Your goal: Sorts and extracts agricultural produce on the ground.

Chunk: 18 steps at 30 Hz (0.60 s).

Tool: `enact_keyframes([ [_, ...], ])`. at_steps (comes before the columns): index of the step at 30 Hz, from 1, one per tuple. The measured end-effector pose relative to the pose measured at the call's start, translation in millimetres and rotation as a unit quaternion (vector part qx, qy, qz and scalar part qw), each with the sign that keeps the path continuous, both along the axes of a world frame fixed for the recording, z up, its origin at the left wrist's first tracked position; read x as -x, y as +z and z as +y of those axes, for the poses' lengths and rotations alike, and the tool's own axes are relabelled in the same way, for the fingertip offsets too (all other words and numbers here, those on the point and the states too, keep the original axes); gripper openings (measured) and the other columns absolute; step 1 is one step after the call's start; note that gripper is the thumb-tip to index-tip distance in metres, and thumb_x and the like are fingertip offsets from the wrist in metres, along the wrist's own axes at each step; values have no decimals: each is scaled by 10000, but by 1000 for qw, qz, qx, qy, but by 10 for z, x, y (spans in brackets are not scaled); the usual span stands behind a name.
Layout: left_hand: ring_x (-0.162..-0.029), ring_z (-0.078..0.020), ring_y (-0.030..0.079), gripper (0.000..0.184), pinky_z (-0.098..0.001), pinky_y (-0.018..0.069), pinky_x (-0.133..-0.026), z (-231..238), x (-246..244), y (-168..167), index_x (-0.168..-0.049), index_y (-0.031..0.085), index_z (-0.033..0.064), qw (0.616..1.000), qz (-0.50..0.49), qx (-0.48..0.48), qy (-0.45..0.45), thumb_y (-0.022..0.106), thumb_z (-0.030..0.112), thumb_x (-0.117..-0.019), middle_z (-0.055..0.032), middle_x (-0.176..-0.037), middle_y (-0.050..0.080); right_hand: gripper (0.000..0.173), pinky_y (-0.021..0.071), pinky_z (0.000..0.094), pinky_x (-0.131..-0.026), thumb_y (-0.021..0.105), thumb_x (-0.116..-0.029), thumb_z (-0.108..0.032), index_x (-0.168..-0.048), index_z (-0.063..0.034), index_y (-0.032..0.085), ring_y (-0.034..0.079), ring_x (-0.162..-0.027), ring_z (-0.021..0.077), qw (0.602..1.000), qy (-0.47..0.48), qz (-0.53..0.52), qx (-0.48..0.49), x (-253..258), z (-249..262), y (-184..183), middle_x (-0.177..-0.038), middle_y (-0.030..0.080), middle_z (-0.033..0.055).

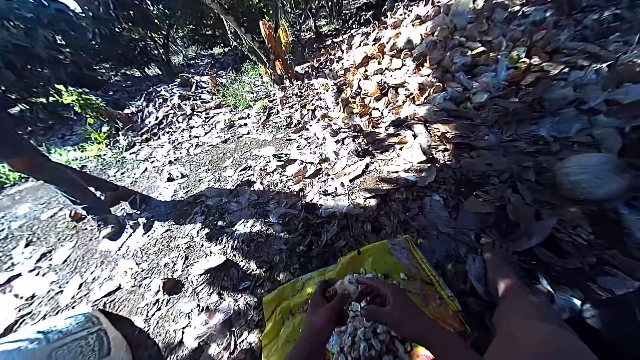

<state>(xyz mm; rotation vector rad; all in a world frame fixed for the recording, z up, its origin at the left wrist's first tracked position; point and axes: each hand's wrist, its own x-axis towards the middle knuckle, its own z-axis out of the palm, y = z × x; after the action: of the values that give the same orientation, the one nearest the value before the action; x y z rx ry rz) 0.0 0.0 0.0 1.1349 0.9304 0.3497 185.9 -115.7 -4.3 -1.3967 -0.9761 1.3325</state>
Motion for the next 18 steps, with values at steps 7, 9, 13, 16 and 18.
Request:
enact_keyframes([
  [7, -723, -180, 688, 525, -365, 614, -679, 14, -11, -61, -1292, 575, 102, 984, 19, -172, -32, 824, 132, -831, -55, -878, 701, 575, 639, 387, -876, 784, -909, -257, -1421, -94, 579, 733, -966, 176, 1000, -20, -18, -9, 18, 108, -33, -1231, 701, 80],
  [9, -666, -151, 649, 532, -343, 586, -627, 17, 0, -27, -1286, 576, 139, 976, 36, -206, -52, 828, 140, -817, -20, -831, 673, 515, 642, 371, -827, 789, -900, -278, -1346, -86, 618, 734, -904, 161, 999, -26, -31, -14, 52, 129, -53, -1133, 725, 69],
  [13, -632, -140, 624, 533, -332, 567, -596, 40, -3, 16, -1283, 566, 161, 970, 58, -225, -69, 820, 150, -815, -2, -810, 657, 379, 640, 365, -728, 769, -915, -301, -1213, -100, 651, 721, -778, 151, 997, -54, -55, 5, 93, 162, -23, -979, 727, 43],
  [16, -667, -153, 641, 531, -345, 581, -628, 58, 8, -38, -1295, 557, 141, 976, 32, -207, -55, 804, 130, -825, -20, -835, 662, 341, 618, 358, -684, 764, -916, -321, -1167, -117, 658, 691, -717, 139, 995, -53, -84, 14, 85, 173, -4, -890, 707, 25],
  [18, -700, -166, 665, 521, -357, 598, -659, 65, 6, -61, -1292, 560, 133, 981, 28, -185, -46, 798, 114, -829, -36, -861, 679, 314, 615, 362, -681, 760, -910, -290, -1158, -126, 658, 686, -710, 138, 994, -48, -98, 10, 86, 169, -15, -874, 699, 24],
])
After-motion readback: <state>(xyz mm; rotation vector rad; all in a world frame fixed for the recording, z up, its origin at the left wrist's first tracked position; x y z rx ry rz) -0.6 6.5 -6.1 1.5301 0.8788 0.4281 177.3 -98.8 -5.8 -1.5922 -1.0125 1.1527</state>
